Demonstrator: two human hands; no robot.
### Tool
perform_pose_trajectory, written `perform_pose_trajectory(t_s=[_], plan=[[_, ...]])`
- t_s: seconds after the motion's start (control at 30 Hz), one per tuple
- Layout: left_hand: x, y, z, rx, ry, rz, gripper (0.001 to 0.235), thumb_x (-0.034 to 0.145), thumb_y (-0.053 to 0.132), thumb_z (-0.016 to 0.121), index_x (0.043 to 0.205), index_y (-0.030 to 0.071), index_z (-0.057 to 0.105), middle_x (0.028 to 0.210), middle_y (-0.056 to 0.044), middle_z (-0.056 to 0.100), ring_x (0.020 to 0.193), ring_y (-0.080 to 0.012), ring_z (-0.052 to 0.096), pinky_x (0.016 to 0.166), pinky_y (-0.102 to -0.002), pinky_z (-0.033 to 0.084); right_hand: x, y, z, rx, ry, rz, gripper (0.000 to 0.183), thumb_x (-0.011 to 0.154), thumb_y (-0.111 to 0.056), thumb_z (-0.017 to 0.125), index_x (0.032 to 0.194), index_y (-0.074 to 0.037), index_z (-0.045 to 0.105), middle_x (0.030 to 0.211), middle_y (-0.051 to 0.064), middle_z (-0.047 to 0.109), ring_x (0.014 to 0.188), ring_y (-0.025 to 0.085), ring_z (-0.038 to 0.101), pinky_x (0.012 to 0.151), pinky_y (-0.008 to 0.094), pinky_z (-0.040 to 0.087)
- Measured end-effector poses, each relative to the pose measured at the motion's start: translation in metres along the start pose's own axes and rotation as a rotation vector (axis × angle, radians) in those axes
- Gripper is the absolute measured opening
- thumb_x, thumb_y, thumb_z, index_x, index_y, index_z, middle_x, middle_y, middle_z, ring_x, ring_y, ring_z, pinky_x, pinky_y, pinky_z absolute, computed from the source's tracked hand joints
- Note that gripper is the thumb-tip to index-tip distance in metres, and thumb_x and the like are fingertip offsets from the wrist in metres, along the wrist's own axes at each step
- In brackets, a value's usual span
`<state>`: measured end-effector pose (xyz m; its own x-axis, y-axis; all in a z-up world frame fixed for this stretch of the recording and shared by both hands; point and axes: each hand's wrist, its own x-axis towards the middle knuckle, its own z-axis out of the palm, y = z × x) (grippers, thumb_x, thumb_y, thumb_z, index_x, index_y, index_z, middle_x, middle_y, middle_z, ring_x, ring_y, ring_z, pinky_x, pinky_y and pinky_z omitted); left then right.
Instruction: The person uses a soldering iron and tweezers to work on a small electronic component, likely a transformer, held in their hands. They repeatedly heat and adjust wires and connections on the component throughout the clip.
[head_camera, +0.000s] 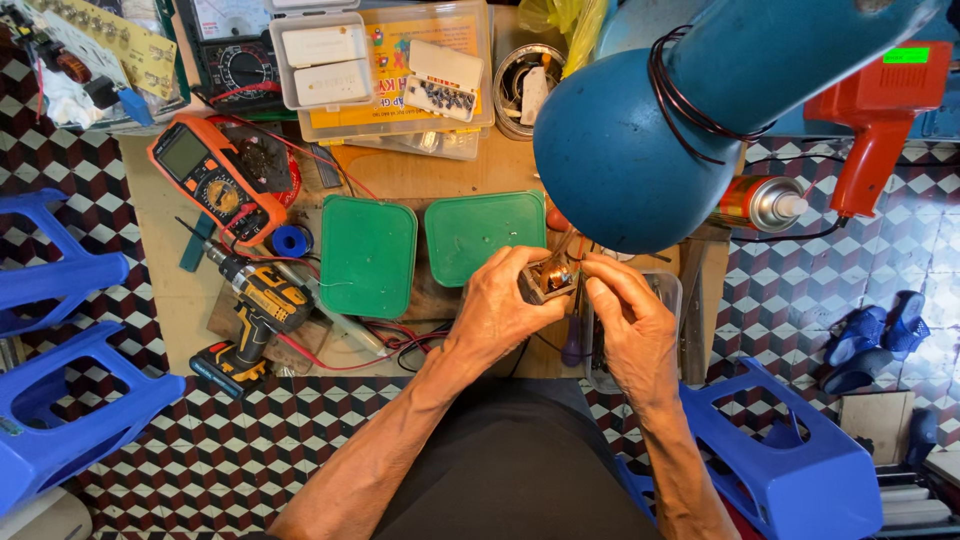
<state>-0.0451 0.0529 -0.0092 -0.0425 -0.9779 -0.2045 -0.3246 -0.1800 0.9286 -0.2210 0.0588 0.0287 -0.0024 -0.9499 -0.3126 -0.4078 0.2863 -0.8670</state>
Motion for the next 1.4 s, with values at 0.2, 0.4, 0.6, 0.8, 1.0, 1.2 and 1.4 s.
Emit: perform_pose_trajectory(t_s=[0.2,0.4,0.6,0.8,1.0,1.2,1.4], plan=[[-0.003,-0.005,0.005,-0.342,-0.008,-0.265,0.049,0.079,0.026,0.084,0.113,0.000,0.061,0.102,-0.011,0.074,0.094,-0.0158,0.072,0.082,-0.030,0.059,-0.012,0.012,0.012,0.206,0.027,0.272,0.045,0.093,-0.016,0.069,0.133,0.001,0.061,0.127,0.016,0.069,0.120,0.023,0.065,0.102,0.033,0.050],[-0.007,-0.006,0.013,-0.539,0.073,-0.436,0.049,0.081,0.027,0.081,0.115,-0.003,0.061,0.099,-0.011,0.072,0.087,-0.0156,0.071,0.075,-0.029,0.061,-0.022,0.002,0.032,-0.068,-0.072,0.092,0.069,0.082,-0.017,0.080,0.141,0.001,0.049,0.131,0.017,0.065,0.122,0.023,0.063,0.100,0.035,0.049],[-0.011,0.007,0.005,-0.679,-0.066,-0.248,0.058,0.081,0.020,0.082,0.129,0.001,0.054,0.114,-0.012,0.070,0.101,-0.0168,0.070,0.087,-0.031,0.059,-0.017,-0.007,0.021,0.090,-0.074,0.191,0.059,0.084,-0.019,0.078,0.137,-0.001,0.060,0.120,0.012,0.075,0.111,0.018,0.071,0.095,0.031,0.056],[-0.008,0.011,-0.018,-0.692,-0.349,-0.248,0.065,0.083,0.019,0.082,0.139,0.004,0.054,0.128,-0.011,0.067,0.117,-0.0201,0.067,0.100,-0.034,0.057,-0.021,0.026,-0.008,0.590,-0.269,0.297,0.066,0.088,-0.019,0.075,0.147,0.001,0.052,0.128,0.013,0.071,0.114,0.015,0.066,0.097,0.027,0.052],[-0.009,0.024,-0.005,-0.581,-0.333,-0.215,0.064,0.081,0.021,0.085,0.134,0.005,0.055,0.125,-0.012,0.068,0.113,-0.0197,0.070,0.095,-0.034,0.060,-0.034,0.061,-0.013,0.730,-0.286,0.304,0.071,0.095,-0.022,0.075,0.157,0.002,0.049,0.122,0.008,0.066,0.094,0.012,0.055,0.073,0.025,0.044],[-0.011,0.043,-0.001,-0.387,-0.255,-0.068,0.063,0.082,0.024,0.087,0.134,0.004,0.058,0.121,-0.012,0.076,0.115,-0.0171,0.071,0.096,-0.031,0.059,-0.032,0.052,-0.025,0.579,-0.287,0.271,0.073,0.092,-0.029,0.072,0.154,-0.002,0.044,0.127,0.006,0.067,0.108,0.011,0.061,0.092,0.026,0.049],[-0.012,0.048,-0.002,-0.286,-0.222,-0.008,0.065,0.077,0.024,0.088,0.132,0.008,0.058,0.116,-0.008,0.073,0.102,-0.0188,0.074,0.090,-0.031,0.061,-0.014,0.041,-0.053,0.319,-0.300,0.377,0.058,0.088,-0.016,0.068,0.141,-0.001,0.050,0.124,0.007,0.069,0.112,0.013,0.065,0.100,0.029,0.049]])
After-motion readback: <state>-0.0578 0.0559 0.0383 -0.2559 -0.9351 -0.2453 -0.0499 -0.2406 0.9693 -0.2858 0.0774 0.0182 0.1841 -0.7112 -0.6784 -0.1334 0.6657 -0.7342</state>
